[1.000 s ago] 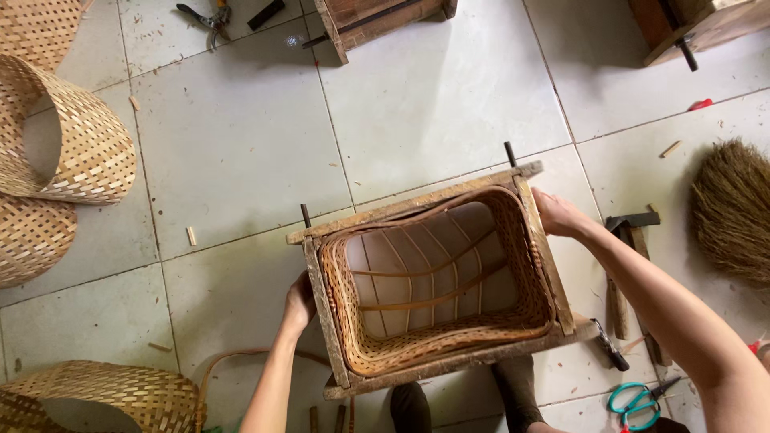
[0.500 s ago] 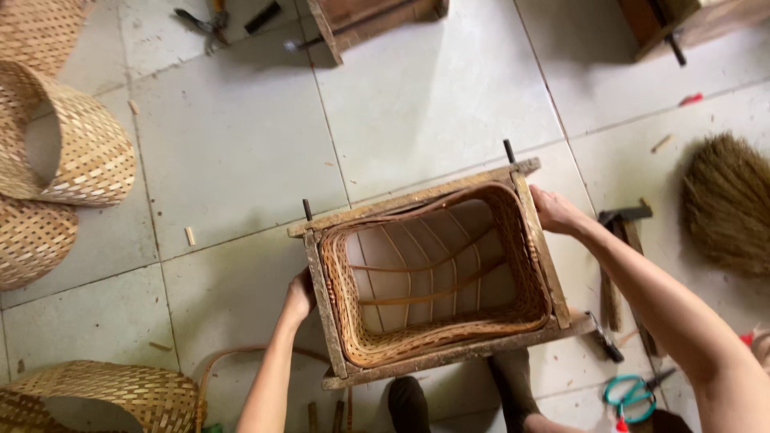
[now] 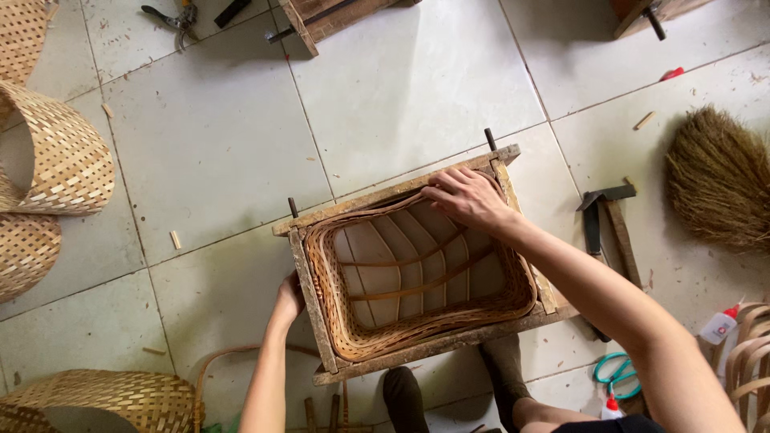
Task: The person weaves a rectangular basket by fitting a pre-woven body into a wooden mold, then inserting and securing bamboo strips across the top opening. They use a hammer to tap the strips into place and adjust the basket within the mold.
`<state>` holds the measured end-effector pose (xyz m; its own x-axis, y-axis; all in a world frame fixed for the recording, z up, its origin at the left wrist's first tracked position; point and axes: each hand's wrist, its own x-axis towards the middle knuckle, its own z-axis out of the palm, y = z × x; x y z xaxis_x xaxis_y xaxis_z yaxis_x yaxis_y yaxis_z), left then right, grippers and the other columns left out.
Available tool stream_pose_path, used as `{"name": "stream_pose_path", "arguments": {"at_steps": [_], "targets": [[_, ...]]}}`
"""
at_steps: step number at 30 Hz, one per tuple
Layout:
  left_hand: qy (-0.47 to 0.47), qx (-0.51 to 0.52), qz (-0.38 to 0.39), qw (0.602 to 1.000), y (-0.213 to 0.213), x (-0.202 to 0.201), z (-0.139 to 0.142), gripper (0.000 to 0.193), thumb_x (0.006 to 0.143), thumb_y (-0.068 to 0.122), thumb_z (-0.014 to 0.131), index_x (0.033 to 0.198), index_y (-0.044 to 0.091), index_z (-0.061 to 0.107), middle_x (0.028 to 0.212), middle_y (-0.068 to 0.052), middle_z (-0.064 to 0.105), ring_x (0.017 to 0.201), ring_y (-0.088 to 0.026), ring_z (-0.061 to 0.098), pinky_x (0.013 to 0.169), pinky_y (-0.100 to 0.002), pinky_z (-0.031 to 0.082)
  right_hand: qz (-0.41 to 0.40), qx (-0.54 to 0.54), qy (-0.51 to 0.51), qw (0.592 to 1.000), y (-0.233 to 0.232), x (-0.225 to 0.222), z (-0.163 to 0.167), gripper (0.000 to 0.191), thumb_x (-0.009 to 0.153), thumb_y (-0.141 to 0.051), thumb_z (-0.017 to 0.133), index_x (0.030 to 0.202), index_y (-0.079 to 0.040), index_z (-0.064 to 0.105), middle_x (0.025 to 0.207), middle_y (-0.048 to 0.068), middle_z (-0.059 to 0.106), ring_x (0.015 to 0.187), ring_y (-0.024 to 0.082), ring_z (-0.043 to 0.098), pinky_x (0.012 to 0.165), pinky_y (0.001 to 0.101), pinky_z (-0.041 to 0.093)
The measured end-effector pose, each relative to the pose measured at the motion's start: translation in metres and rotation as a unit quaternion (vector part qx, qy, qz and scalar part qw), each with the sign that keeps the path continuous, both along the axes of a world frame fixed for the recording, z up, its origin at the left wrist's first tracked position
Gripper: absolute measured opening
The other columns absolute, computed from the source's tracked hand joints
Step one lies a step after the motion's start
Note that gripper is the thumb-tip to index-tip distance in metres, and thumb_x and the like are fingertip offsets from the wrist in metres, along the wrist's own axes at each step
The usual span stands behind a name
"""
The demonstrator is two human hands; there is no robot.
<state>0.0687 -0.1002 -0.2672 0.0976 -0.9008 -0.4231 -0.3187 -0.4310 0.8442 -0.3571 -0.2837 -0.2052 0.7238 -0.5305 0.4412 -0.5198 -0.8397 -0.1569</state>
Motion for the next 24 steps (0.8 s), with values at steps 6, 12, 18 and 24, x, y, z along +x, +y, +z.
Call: {"name": "stream_pose_path", "arguments": {"at_steps": [6,12,18,24], "targets": [[0.0,0.052,0.025,0.998,-0.002,0.001,-0.005,0.044,0.101,0.003,0.048,0.143,-0.01,0.048,0.138,-0.027,0.061,0.122,-0.029,0.061,0.107,-0.04,0.05,-0.016,-0.029,0.03,0.999,0.001,0.005,-0.004,0.029,0.089,-0.016,0.071,0.119,-0.017,0.07,0.112,0.002,0.066,0.102,0.021,0.06,0.088,0.0358,0.052],[0.178,0.054,0.112,0.976,-0.002,-0.002,-0.005,0.047,0.105,0.008,0.042,0.148,-0.011,0.046,0.136,-0.026,0.062,0.118,-0.031,0.063,0.103,-0.039,0.053,-0.05,-0.007,-0.108,0.993,-0.001,-0.019,0.0,0.023,0.099,-0.006,0.063,0.117,-0.015,0.074,0.111,0.003,0.072,0.105,0.022,0.067,0.094,0.0371,0.054],[0.18,0.083,0.091,0.976,-0.006,0.0,0.008,0.051,0.1,0.005,0.048,0.15,-0.003,0.044,0.138,-0.023,0.06,0.115,-0.031,0.062,0.096,-0.042,0.054,-0.415,0.322,-0.294,0.798,-0.019,-0.138,0.016,0.034,0.111,-0.03,0.055,0.133,-0.004,0.061,0.121,0.013,0.069,0.081,0.017,0.066,0.07,0.0386,0.06],[0.058,0.044,-0.064,0.995,-0.002,0.011,0.006,0.072,0.089,-0.004,0.063,0.155,0.003,0.033,0.148,-0.02,0.052,0.128,-0.028,0.055,0.103,-0.04,0.051,-0.297,0.648,0.06,0.698,0.034,-0.14,-0.052,0.058,0.107,-0.047,0.042,0.153,-0.015,0.056,0.099,0.035,0.07,0.08,0.043,0.07,0.074,0.056,0.062]]}}
